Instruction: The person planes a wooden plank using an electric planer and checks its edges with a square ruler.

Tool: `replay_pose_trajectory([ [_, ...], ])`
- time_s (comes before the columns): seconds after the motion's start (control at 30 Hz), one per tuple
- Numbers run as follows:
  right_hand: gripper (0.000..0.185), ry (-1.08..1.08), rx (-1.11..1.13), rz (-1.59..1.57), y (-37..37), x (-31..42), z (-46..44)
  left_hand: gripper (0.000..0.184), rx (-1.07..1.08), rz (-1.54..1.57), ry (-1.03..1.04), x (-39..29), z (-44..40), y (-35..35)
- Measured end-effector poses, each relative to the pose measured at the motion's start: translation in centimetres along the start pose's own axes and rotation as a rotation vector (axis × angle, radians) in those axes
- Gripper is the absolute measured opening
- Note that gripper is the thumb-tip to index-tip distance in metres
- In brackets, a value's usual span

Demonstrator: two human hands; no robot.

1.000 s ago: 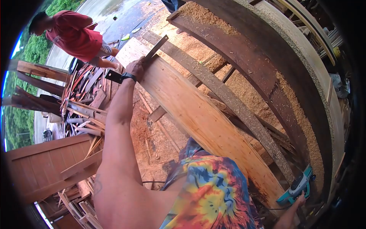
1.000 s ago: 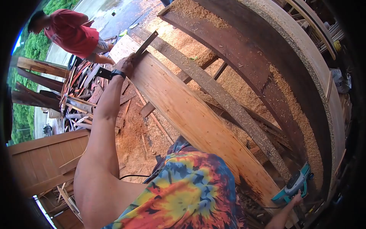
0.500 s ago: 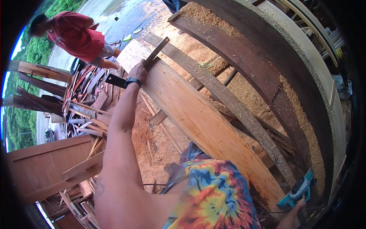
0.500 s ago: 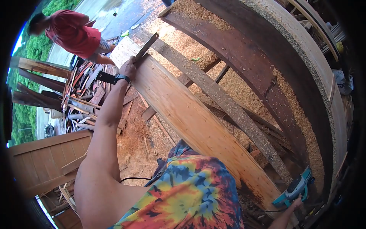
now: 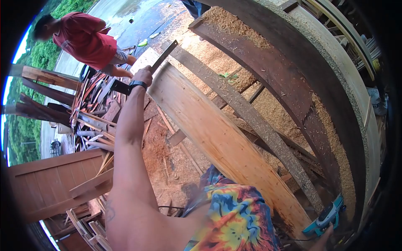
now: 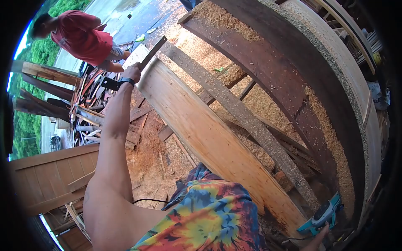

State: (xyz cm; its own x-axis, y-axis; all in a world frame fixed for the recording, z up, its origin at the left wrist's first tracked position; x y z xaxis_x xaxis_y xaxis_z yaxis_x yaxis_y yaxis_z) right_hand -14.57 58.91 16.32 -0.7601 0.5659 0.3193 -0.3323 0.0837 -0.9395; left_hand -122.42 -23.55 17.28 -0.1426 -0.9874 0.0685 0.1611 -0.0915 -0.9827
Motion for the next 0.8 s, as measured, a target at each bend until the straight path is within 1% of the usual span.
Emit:
replay_pose_trajectory([
  [0.03, 0.038, 0.005, 0.003, 0.001, 0.0, 0.0, 0.2, 0.035, -0.023, 0.008, -0.045, 0.8, -0.7, -0.3],
  [0.1, 0.037, 0.012, 0.005, 0.004, 0.0, -0.1, 0.8, 0.033, -0.042, 0.007, -0.05, 2.3, -2.1, -0.6],
  [0.13, 0.036, 0.021, 0.007, 0.007, 0.1, -0.2, 1.1, 0.031, -0.014, -0.013, -0.08, 1.6, -1.5, -2.0],
  [0.17, 0.036, 0.028, 0.005, 0.003, 0.1, -0.3, 1.4, 0.031, -0.052, -0.004, -0.074, 2.5, -2.3, -1.8],
  [0.23, 0.035, 0.035, 0.005, 0.012, -0.1, -0.2, 1.9, 0.031, -0.008, -0.019, -0.089, 4.0, -3.9, -1.2],
  [0.27, 0.034, 0.038, 0.004, 0.014, -0.1, -0.1, 2.1, 0.037, 0.0, -0.046, -0.066, 5.6, -5.3, 0.0],
  [0.33, 0.033, 0.044, 0.004, 0.022, 0.0, 0.2, 2.6, 0.037, -0.021, -0.057, -0.083, 5.9, -5.7, -0.2],
  [0.47, 0.031, 0.061, 0.006, 0.036, 0.1, 0.4, 3.1, 0.039, 0.003, -0.045, -0.101, 5.5, -6.0, -0.6],
  [0.57, 0.03, 0.07, 0.008, 0.041, 0.0, 0.7, 2.9, 0.045, 0.069, -0.019, -0.101, 4.8, -6.1, -0.6],
  [0.67, 0.029, 0.075, 0.016, 0.055, 0.2, 0.9, 2.7, 0.051, 0.006, -0.028, -0.171, 4.5, -5.8, -0.7],
  [0.8, 0.027, 0.078, 0.022, 0.052, 0.1, 1.0, 2.5, 0.055, 0.059, -0.019, -0.187, 4.0, -5.5, -1.3],
])
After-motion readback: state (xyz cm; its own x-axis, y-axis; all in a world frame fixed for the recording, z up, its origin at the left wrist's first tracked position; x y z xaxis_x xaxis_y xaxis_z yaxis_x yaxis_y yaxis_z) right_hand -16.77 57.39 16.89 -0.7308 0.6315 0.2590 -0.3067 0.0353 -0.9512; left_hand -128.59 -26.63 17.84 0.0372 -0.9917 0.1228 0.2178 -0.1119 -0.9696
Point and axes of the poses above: each hand's wrist, its own z-axis away from the middle knuckle, its own y-axis out of the palm, x = y × z, the point moved 7 cm from there along -z, towards the middle knuckle, and after that the axes turned 4 degrees about -x, right-handed, at the moved point
